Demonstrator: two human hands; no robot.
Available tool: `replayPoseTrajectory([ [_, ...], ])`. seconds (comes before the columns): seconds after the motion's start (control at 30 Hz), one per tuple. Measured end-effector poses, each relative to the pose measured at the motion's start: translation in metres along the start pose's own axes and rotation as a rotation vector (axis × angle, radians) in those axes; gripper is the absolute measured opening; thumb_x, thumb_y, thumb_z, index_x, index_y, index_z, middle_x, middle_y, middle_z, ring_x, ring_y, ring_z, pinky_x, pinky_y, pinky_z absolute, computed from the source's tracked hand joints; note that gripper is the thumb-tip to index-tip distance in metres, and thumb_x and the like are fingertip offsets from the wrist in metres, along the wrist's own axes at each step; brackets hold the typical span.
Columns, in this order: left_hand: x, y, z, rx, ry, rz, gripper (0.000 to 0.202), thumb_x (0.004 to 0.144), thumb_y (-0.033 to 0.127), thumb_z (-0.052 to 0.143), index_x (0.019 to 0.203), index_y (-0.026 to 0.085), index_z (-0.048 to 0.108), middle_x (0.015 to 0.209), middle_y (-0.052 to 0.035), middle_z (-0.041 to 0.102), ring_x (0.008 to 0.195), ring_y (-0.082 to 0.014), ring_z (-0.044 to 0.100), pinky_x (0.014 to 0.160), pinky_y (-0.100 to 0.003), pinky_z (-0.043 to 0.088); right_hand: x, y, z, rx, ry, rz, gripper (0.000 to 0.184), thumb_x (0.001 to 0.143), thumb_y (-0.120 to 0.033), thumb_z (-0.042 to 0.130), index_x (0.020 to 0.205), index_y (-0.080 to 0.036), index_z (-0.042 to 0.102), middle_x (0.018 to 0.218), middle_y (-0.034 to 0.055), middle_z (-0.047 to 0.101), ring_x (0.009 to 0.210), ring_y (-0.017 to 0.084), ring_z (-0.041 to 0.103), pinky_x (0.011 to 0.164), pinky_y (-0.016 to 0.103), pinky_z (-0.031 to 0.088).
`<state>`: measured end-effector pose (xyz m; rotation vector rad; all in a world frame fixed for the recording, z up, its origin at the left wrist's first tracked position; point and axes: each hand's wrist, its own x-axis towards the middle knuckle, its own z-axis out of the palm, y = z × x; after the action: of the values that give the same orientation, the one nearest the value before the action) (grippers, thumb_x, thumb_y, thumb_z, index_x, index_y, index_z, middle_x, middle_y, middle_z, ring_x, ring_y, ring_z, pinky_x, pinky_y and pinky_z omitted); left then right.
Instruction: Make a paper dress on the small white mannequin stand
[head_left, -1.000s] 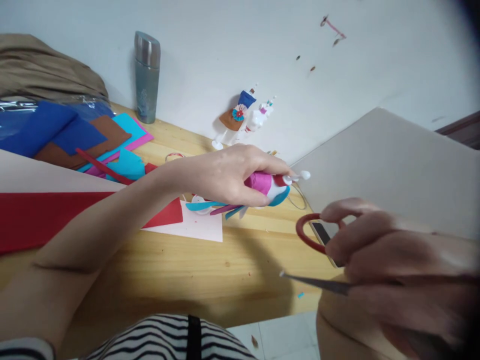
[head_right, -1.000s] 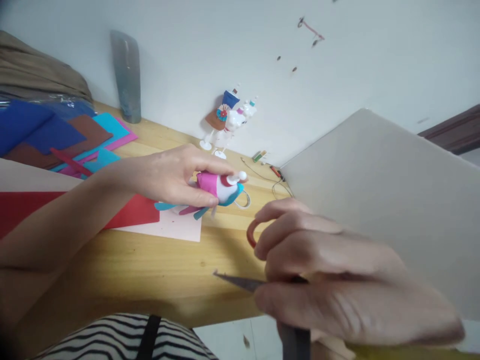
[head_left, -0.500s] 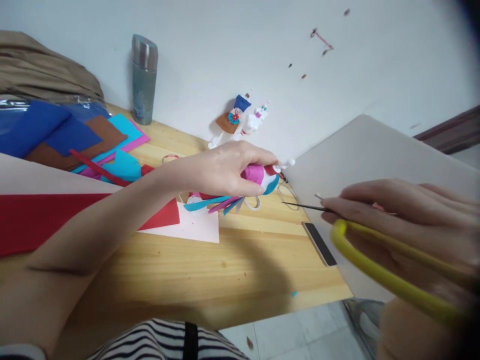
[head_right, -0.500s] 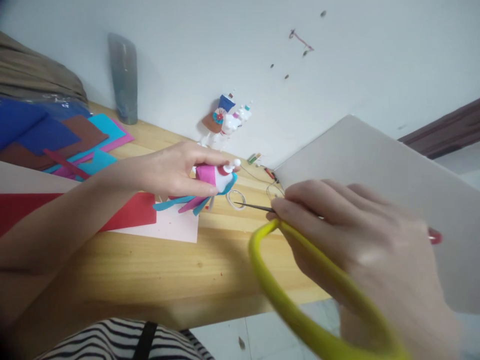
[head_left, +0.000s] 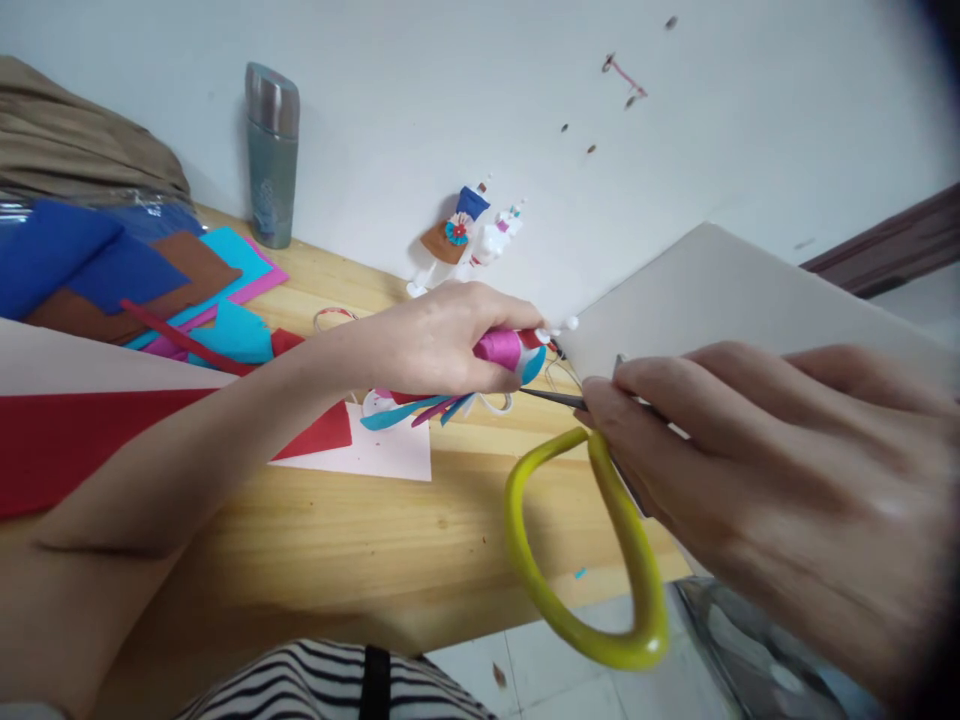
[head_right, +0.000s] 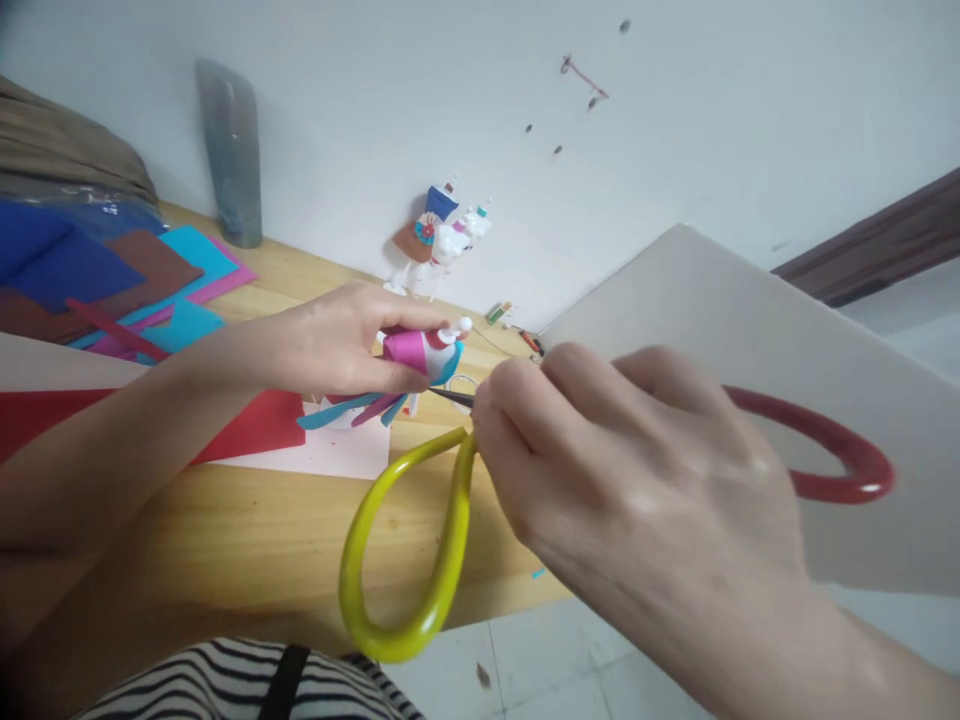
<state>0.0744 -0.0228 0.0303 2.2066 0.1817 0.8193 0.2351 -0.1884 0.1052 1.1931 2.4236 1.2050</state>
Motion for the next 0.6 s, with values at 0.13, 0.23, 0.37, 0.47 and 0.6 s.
replayPoseTrajectory([
  [0.13, 0.001, 0.004, -0.004, 0.087, -0.116, 0.005, 0.01, 0.08, 0.016, 0.057, 0.085, 0.018, 0.065, 0.067, 0.0045, 0.053, 0.066, -0.0092, 0.05, 0.063, -0.021, 0.037, 0.008, -0.001, -0.004, -0.109, -0.033, -0.082, 0.03, 0.088, 0.001, 0.047, 0.076, -0.019, 0.067, 0.075, 0.0066, 0.064, 0.067, 0.023, 0.048, 0.059, 0.04, 0.029],
  [0.23, 0.002, 0.004, -0.005, 0.104, -0.134, 0.018, 0.011, 0.083, 0.021, 0.057, 0.09, 0.018, 0.065, 0.073, 0.0043, 0.056, 0.068, -0.0085, 0.05, 0.065, -0.02, 0.038, 0.012, -0.004, -0.007, -0.209, -0.095, -0.037, 0.032, 0.084, 0.006, 0.05, 0.069, -0.019, 0.064, 0.068, 0.0042, 0.057, 0.063, 0.022, 0.044, 0.059, 0.038, 0.03],
  [0.37, 0.003, 0.003, -0.005, 0.112, -0.122, 0.019, 0.01, 0.083, 0.024, 0.058, 0.09, 0.018, 0.064, 0.077, 0.0037, 0.058, 0.068, -0.0084, 0.051, 0.063, -0.019, 0.038, 0.016, -0.007, -0.009, -0.217, -0.106, -0.032, 0.033, 0.082, 0.007, 0.055, 0.064, -0.02, 0.06, 0.065, 0.0024, 0.051, 0.063, 0.021, 0.044, 0.059, 0.036, 0.031],
  [0.47, 0.003, 0.005, -0.005, 0.104, -0.133, 0.003, 0.009, 0.083, 0.023, 0.058, 0.088, 0.018, 0.063, 0.074, 0.0038, 0.056, 0.066, -0.0083, 0.05, 0.062, -0.019, 0.038, 0.017, -0.008, -0.009, -0.204, -0.08, -0.04, 0.034, 0.082, 0.007, 0.054, 0.063, -0.02, 0.059, 0.065, 0.0022, 0.052, 0.064, 0.021, 0.045, 0.06, 0.035, 0.031],
  [0.6, 0.003, 0.008, -0.007, 0.111, -0.127, -0.026, 0.007, 0.082, 0.021, 0.058, 0.086, 0.017, 0.063, 0.07, 0.0039, 0.053, 0.064, -0.008, 0.047, 0.06, -0.02, 0.036, 0.017, -0.009, -0.009, -0.198, -0.047, -0.039, 0.036, 0.081, 0.009, 0.052, 0.062, -0.021, 0.056, 0.064, 0.002, 0.05, 0.065, 0.021, 0.044, 0.062, 0.035, 0.031],
])
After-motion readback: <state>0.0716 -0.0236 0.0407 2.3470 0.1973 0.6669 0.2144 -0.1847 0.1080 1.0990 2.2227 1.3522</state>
